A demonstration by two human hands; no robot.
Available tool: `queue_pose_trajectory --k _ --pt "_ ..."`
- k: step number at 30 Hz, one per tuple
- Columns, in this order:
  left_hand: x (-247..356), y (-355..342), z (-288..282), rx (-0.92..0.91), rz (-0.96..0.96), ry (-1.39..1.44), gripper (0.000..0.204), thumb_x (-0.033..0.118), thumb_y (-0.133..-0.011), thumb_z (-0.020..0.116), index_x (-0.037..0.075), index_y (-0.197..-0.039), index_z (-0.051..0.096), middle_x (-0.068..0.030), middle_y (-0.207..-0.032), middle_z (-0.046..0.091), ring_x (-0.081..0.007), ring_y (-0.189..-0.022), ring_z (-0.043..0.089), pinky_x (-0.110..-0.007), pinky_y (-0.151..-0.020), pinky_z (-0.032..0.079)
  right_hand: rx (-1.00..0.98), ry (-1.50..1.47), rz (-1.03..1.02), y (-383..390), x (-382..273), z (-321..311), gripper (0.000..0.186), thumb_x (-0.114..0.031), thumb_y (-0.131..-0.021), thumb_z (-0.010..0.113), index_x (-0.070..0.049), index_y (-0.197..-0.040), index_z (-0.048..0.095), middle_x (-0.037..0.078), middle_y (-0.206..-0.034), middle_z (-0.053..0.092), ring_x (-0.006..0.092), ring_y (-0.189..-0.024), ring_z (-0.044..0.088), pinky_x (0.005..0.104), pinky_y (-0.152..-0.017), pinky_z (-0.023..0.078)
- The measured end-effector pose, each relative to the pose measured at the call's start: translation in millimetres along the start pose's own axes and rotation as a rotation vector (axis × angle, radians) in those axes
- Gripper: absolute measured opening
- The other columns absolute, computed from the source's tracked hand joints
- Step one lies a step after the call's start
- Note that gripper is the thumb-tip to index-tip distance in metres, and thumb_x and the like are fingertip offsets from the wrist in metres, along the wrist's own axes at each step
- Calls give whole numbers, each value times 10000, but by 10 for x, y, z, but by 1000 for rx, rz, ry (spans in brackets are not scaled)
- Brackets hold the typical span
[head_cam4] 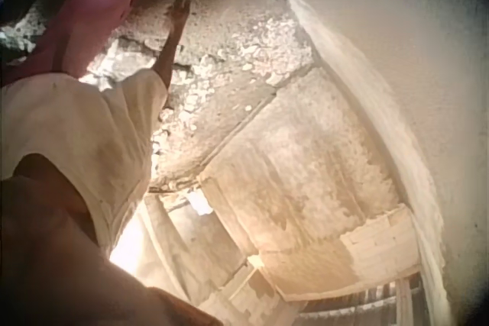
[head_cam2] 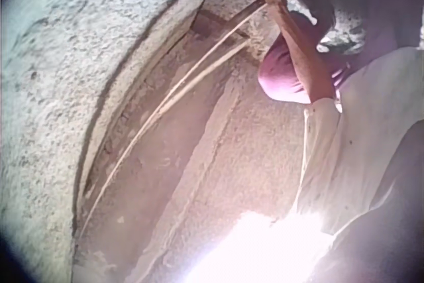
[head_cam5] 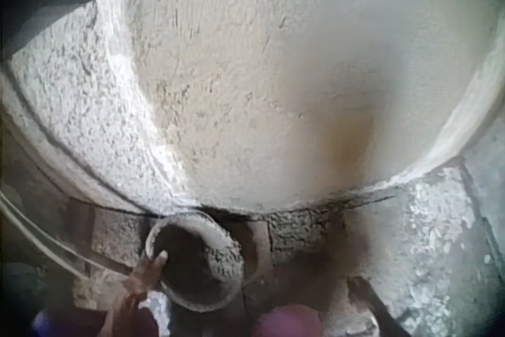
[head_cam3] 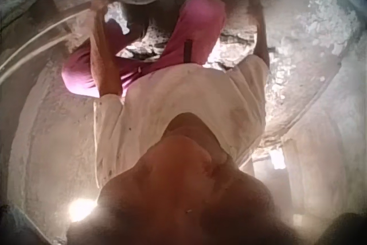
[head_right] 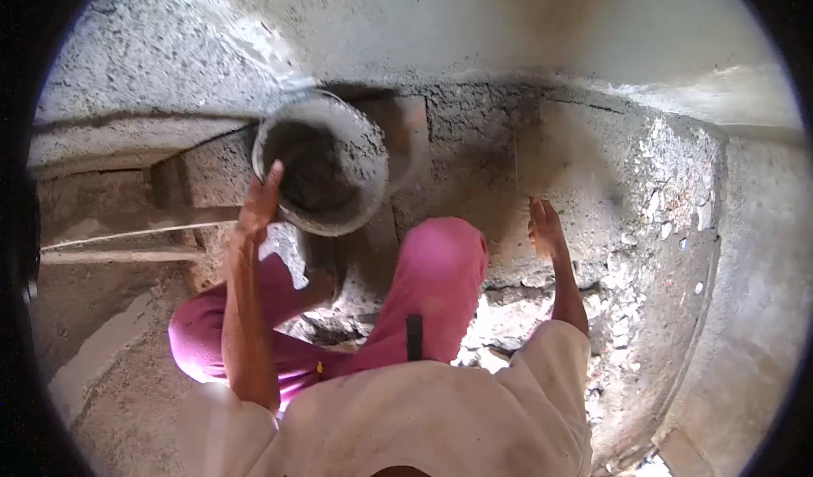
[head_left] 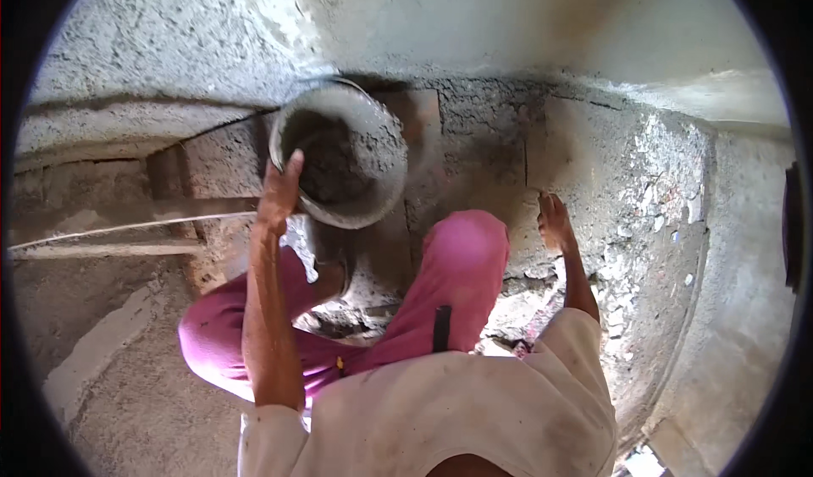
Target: The person plasters a wall by applying mortar with a trowel, leveling the surface with a long straightedge board, and wetting and cleaning areas using a brush.
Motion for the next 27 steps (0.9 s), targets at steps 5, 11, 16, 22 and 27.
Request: queue_pose_trajectory --k 5,11,16,22,27 --pt "250 159 -35 -67 -172 59 584 413 -971 543 19 -1386 426 -106 -1292 558 -200 -1153 522 -335 -989 410 -191 239 -575 267 -8 1045 475 -482 -948 495 -145 -1279 544 123 -1174 583 187 -944 578 298 -723 475" --pt "110 89 65 -83 -184 -6 552 365 -984 538 19 -1395 416 -108 -1324 536 -208 -1188 499 -340 -1015 394 -236 76 15 22 -243 1398 480 -503 -945 514 -150 -1268 549 128 -1121 588 225 -975 598 388 -829 485" --pt "-43 70 70 -59 -33 -2 616 394 -960 578 -30 -1370 400 -148 -1238 572 -208 -1109 532 -334 -978 414 -149 -20 129 222 -893 872 411 -455 -947 545 -127 -1191 592 50 -772 561 112 -677 563 345 -657 501" --pt "95 11 26 -79 -86 41 550 351 -969 574 -32 -1336 431 -146 -1236 586 -216 -1115 545 -334 -971 421 -72 191 -473 224 -1025 1560 505 -469 -933 556 -101 -1275 504 59 -827 587 146 -689 585 346 -564 514" --pt "-66 77 18 -65 -33 -5 551 333 -964 587 -28 -1348 426 -146 -1258 574 -213 -1148 524 -340 -998 398 -153 -164 177 -329 -1199 1229 563 -552 -932 517 -110 -1279 501 30 -754 563 141 -638 547 315 -525 469"
Point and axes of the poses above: each hand's wrist, its own y-axis away from the middle knuckle, its own z-axis out of the palm, x = y × z, the point moved 5 cm from there along -y, towards the middle knuckle
